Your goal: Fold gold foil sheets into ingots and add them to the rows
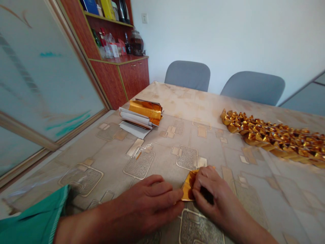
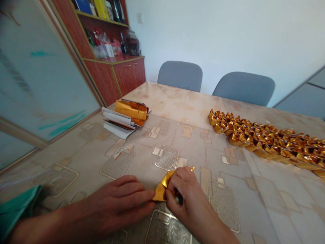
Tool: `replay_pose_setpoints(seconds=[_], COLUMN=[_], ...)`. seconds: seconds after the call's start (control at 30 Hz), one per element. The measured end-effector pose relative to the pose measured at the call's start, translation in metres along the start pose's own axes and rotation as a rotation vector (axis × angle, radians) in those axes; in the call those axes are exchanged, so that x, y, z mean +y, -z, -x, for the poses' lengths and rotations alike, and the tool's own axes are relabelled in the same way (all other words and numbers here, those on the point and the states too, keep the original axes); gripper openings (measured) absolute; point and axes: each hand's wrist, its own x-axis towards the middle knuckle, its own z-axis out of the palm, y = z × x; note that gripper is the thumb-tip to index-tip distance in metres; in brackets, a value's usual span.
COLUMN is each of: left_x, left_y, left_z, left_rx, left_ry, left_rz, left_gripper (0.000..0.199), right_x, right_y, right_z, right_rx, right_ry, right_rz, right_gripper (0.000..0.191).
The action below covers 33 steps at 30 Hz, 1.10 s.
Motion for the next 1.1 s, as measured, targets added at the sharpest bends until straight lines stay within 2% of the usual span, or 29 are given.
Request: replay_pose_setpoints(seconds=[0.4, 1.1], left_x=[0.0016, 0.0029], left_y=[-0.0011, -0.0047], left_z=[0.0029, 0.0023], left_rx=[-0.011, -0.051], left_ry=[0.052, 0.05], left_rz=[0.035, 0.013], left_gripper=[0.041, 0.035], right_x=[-0.0038, 0.0002], right_y=[0.0003, -0.0076], right_z=[0.0014, 0.0022], right_rx=[0.004, 0.018], right_ry=[0.008, 0.01], right_rz=[0.062, 0.036], right_gripper=[0.021, 0.025])
